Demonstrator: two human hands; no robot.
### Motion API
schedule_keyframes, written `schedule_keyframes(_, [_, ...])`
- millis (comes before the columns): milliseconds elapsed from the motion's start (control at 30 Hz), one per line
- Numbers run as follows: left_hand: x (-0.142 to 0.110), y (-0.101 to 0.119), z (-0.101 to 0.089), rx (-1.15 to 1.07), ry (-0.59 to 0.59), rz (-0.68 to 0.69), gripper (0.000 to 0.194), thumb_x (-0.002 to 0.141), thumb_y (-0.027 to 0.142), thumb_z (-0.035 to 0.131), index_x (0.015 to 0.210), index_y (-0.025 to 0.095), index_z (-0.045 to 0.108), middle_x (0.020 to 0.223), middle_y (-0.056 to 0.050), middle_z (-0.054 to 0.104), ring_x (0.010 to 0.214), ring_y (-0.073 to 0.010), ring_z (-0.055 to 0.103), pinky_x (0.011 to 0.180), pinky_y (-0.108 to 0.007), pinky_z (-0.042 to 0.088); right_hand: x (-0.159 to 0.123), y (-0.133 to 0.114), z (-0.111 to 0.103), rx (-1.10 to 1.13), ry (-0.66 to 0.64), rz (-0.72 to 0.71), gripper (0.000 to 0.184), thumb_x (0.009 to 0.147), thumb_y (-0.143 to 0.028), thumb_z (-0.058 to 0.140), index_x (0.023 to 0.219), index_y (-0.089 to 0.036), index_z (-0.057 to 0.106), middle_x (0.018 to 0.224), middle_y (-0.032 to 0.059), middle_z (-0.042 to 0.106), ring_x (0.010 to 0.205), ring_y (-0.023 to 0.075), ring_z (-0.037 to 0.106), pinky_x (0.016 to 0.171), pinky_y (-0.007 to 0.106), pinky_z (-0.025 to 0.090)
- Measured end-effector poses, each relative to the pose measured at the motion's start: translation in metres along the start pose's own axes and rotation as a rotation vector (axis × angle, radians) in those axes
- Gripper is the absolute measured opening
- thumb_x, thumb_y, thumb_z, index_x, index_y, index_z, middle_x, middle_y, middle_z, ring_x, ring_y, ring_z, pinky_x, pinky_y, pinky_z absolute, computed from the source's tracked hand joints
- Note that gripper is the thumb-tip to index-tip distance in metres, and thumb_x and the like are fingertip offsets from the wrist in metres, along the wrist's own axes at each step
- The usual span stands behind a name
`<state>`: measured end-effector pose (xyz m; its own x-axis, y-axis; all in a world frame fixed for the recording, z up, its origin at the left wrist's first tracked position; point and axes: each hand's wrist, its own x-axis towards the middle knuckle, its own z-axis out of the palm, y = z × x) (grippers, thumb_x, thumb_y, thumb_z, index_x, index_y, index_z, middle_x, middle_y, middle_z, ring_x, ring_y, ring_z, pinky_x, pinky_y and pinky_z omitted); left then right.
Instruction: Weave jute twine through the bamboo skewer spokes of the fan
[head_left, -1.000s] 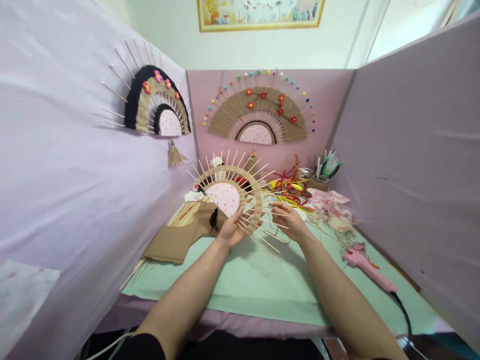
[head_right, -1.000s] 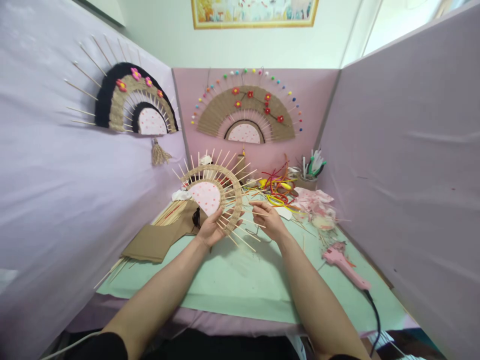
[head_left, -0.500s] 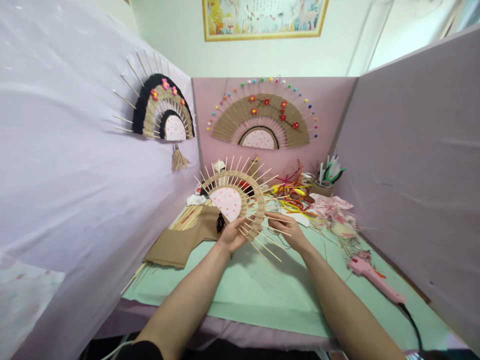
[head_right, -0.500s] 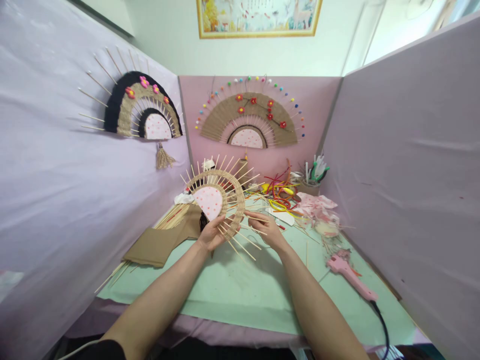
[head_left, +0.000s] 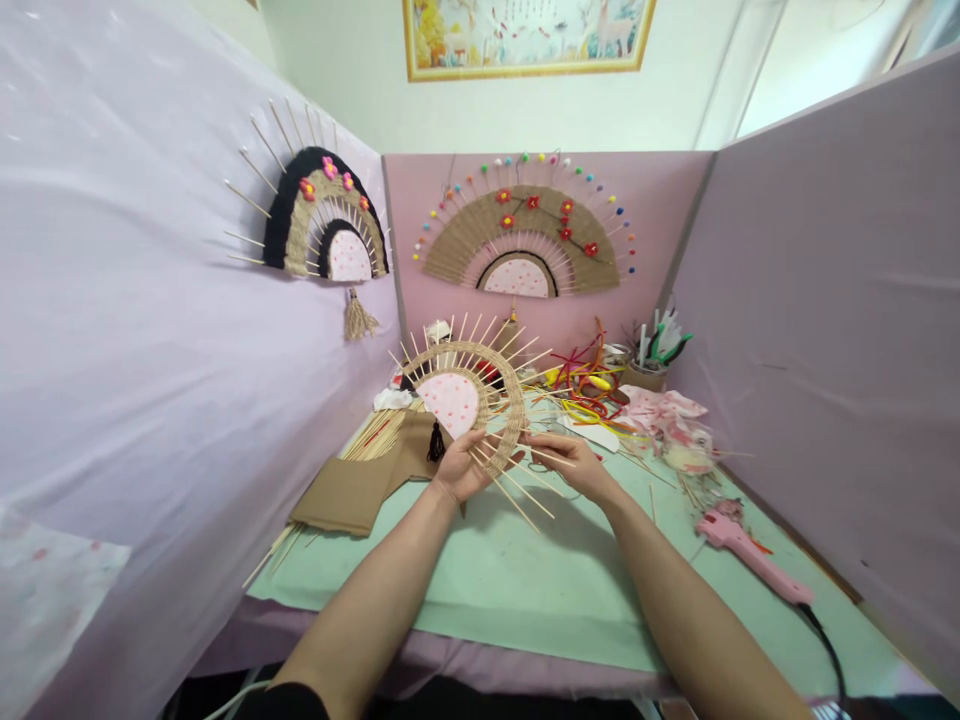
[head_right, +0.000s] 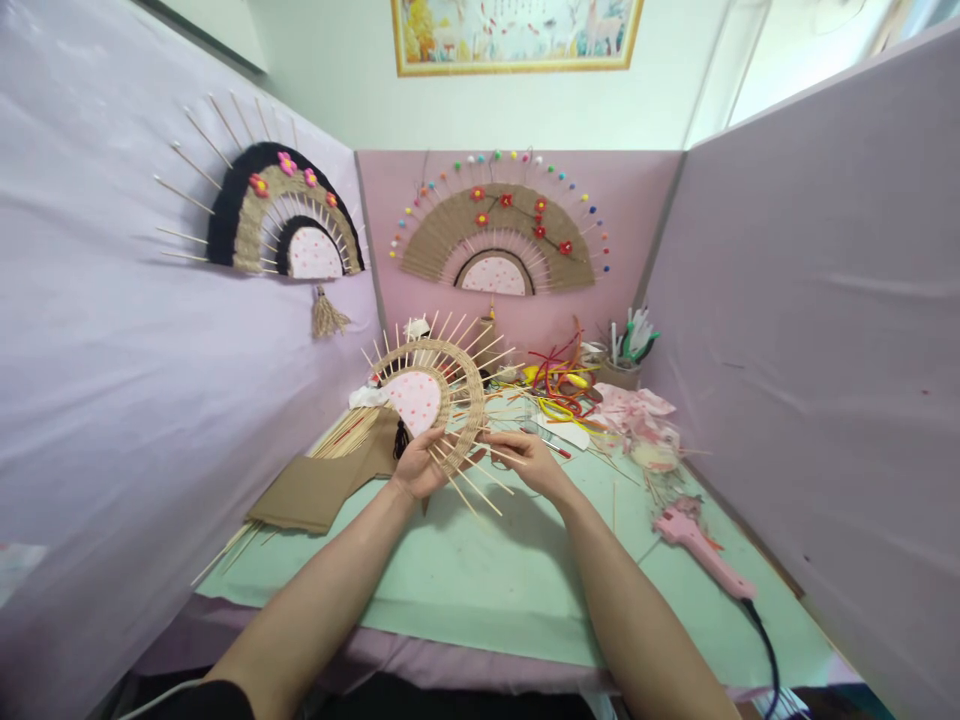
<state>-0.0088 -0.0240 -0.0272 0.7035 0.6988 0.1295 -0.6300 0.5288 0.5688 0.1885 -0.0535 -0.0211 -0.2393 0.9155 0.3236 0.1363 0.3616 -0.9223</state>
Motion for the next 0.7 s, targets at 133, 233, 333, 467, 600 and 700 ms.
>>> schedule_keyframes(133, [0.000,0.001,-0.002,0.009,-0.036,-0.013,0.043,0.084,0.024,0.037,0.111,0.000,0.059,0.113,-0.018,0.062,0.114,-0.0262,0.053,0.104,-0.043,0.029,-0.003,-0.008,-0.011,-0.029,-0.061,0.088,0.035,0.072,-0.044,0.064,0.093,-0.017,0.070,0.082,0.0055,0.066,0.064,0.0130,0.055,0.058,0.026,0.047])
schedule_keyframes(233, [-0.001,0.003,0.000,0.000,-0.030,0.007,0.044,0.083,0.023,0.038,0.114,-0.002,0.057,0.119,-0.019,0.059,0.118,-0.0263,0.050,0.104,-0.043,0.030,-0.008,-0.011,-0.025,-0.022,-0.061,0.125,0.032,0.071,-0.043,0.066,0.085,-0.015,0.069,0.066,0.0014,0.059,0.055,0.0094,0.048,0.050,0.022,0.040])
schedule_keyframes(333, [-0.002,0.004,0.004,-0.016,-0.016,0.035,0.043,0.083,0.021,0.038,0.114,-0.002,0.056,0.122,-0.019,0.056,0.120,-0.0264,0.047,0.104,-0.043,0.031,-0.012,-0.011,-0.037,0.021,-0.004,0.106,0.030,0.071,-0.044,0.066,0.077,-0.014,0.065,0.057,-0.0019,0.051,0.048,0.0063,0.038,0.044,0.021,0.030])
schedule_keyframes(467, [-0.003,0.006,0.009,-0.018,-0.005,0.055,0.042,0.082,0.021,0.039,0.115,0.000,0.057,0.124,-0.018,0.055,0.120,-0.0276,0.047,0.104,-0.044,0.031,-0.013,-0.012,-0.042,0.090,0.037,0.100,0.033,0.072,-0.047,0.064,0.076,-0.014,0.062,0.055,-0.0026,0.048,0.045,0.0057,0.033,0.042,0.022,0.023])
schedule_keyframes(600, [-0.003,0.006,0.010,-0.008,0.018,0.071,0.044,0.081,0.021,0.040,0.118,0.001,0.054,0.124,-0.018,0.055,0.120,-0.0281,0.047,0.103,-0.045,0.032,-0.014,-0.011,-0.040,0.067,-0.003,0.120,0.033,0.071,-0.046,0.065,0.078,-0.013,0.064,0.053,-0.0027,0.047,0.045,0.0062,0.033,0.043,0.022,0.024])
schedule_keyframes(700, [-0.003,0.006,0.011,-0.002,0.002,0.066,0.046,0.081,0.021,0.039,0.119,0.000,0.053,0.126,-0.018,0.054,0.121,-0.0273,0.046,0.104,-0.043,0.031,-0.015,-0.009,-0.039,0.030,-0.065,0.124,0.032,0.071,-0.044,0.065,0.080,-0.014,0.066,0.054,-0.0016,0.049,0.049,0.0077,0.039,0.045,0.022,0.029])
